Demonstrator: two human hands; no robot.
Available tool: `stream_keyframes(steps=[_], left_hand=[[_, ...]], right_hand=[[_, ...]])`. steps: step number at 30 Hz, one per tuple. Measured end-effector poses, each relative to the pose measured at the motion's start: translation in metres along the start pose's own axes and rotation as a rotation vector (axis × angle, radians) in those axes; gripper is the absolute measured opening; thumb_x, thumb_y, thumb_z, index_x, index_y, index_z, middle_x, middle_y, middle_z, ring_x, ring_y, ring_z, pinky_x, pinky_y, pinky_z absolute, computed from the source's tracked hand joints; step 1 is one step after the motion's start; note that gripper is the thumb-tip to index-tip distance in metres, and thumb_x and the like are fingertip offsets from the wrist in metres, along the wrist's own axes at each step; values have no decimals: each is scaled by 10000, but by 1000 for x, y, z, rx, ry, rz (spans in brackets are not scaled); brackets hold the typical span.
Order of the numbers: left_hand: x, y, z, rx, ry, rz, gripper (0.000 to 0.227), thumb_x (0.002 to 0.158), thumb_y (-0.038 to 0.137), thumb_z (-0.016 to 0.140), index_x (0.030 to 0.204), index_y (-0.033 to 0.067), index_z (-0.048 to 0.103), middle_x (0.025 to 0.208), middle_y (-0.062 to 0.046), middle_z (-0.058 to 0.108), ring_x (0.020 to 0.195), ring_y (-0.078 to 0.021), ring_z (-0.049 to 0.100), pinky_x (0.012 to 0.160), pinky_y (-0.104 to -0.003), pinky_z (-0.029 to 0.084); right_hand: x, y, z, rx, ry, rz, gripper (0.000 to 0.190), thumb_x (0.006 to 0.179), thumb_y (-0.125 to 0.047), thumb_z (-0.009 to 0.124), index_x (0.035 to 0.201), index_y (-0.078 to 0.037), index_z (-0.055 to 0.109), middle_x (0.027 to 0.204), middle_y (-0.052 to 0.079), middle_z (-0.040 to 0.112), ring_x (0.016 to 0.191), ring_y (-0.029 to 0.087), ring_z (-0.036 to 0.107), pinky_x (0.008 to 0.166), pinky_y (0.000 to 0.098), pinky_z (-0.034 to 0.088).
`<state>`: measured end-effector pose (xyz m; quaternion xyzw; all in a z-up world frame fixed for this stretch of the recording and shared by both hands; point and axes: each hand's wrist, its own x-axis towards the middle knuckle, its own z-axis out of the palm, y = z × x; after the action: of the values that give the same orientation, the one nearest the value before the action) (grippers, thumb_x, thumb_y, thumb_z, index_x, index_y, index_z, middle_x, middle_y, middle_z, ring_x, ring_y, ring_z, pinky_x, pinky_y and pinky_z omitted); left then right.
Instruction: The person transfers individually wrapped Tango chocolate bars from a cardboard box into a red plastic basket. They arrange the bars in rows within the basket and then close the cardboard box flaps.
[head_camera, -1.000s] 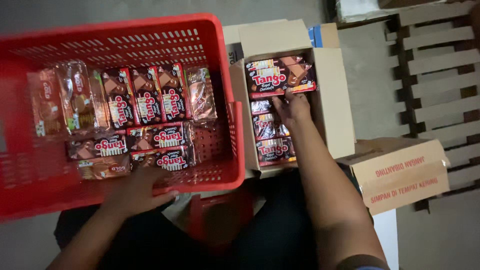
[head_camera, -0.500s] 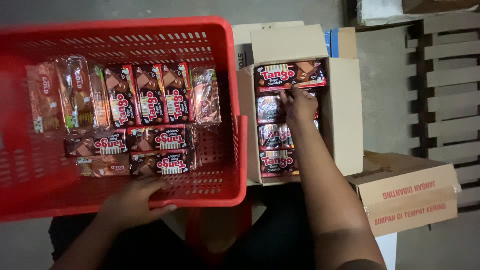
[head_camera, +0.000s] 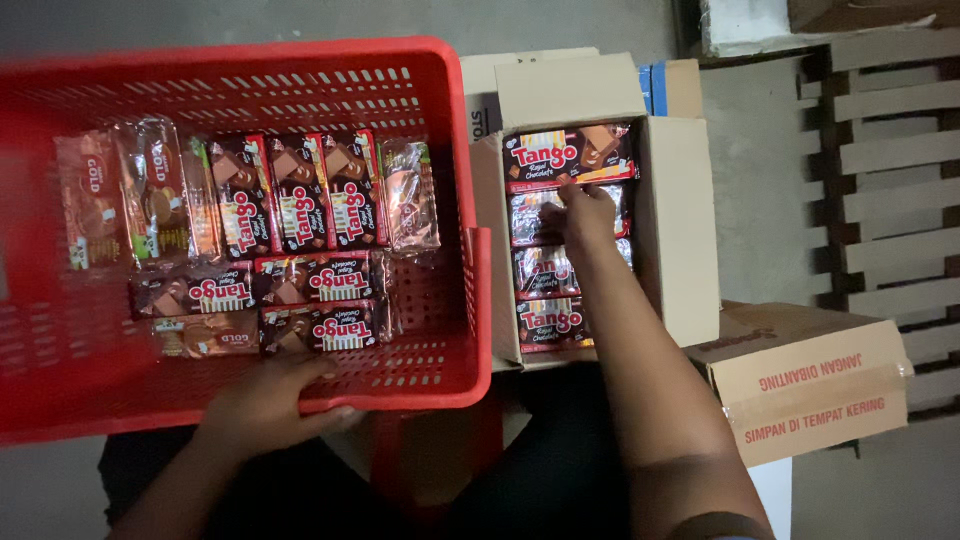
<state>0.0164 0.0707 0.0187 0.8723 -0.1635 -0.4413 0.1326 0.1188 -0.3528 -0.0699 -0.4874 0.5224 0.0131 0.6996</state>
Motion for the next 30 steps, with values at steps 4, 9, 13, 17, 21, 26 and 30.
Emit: stream_keyframes(steps=[4, 9, 13, 17, 21, 26, 30], left_hand=[[4, -6, 5, 1, 20, 38, 585, 764, 674, 740, 1224, 317, 685, 1201, -15, 721, 1117, -236, 687, 931, -375, 550], [12, -25, 20, 29, 106, 134, 556, 792, 610, 740, 1224, 269, 666, 1213, -26, 722, 1121, -258, 682, 960, -388, 526], [10, -14, 9, 49, 116, 156, 502, 767, 596, 759, 1173, 304, 713, 1043, -25, 755, 979, -251, 688, 818, -385, 545], [0, 2, -3, -8, 119, 43, 571, 740, 656, 764, 1149, 258, 755, 1066, -90, 804, 1111, -318, 746, 1009, -439, 564], [15, -21, 27, 16, 319, 233, 571, 713, 607, 841, 1064, 166, 747, 945, -184, 774, 1002, -428, 729, 1020, -532, 504], [-3, -7, 14, -23, 385, 270, 558, 727, 647, 775, 1010, 167, 749, 839, -146, 768, 921, -392, 736, 794, -490, 560], [-11, -6, 14, -126, 393, 283, 592, 756, 692, 734, 974, 142, 730, 813, -185, 747, 882, -436, 733, 761, -535, 564]], right_hand=[[8, 3, -5, 23, -74, -4, 423, 914, -62, 580, 1276, -82, 363, 729, 139, 581, 565, 225, 603, 495, 398, 540], [11, -3, -8, -84, -148, 29, 326, 907, -153, 530, 1190, -131, 371, 873, 203, 686, 636, 252, 665, 515, 440, 493], [15, 7, -6, 28, -92, 140, 200, 972, -211, 568, 955, -61, 437, 773, 139, 546, 517, 266, 504, 474, 431, 434], [-31, 27, -2, -182, -299, -193, 472, 963, -369, 639, 1286, -63, 483, 1076, 119, 656, 829, 232, 695, 715, 359, 617], [-54, 60, 9, -543, -432, -428, 543, 987, -385, 585, 1428, -83, 495, 1281, 187, 673, 1089, 343, 658, 947, 464, 533], [-58, 100, 34, -666, -245, -776, 502, 1063, -244, 534, 1483, 1, 410, 1316, 343, 582, 1227, 526, 583, 1069, 580, 437], [-58, 99, 27, -698, -264, -894, 398, 1070, -199, 549, 1404, 7, 483, 1192, 344, 575, 1036, 465, 615, 961, 560, 456]])
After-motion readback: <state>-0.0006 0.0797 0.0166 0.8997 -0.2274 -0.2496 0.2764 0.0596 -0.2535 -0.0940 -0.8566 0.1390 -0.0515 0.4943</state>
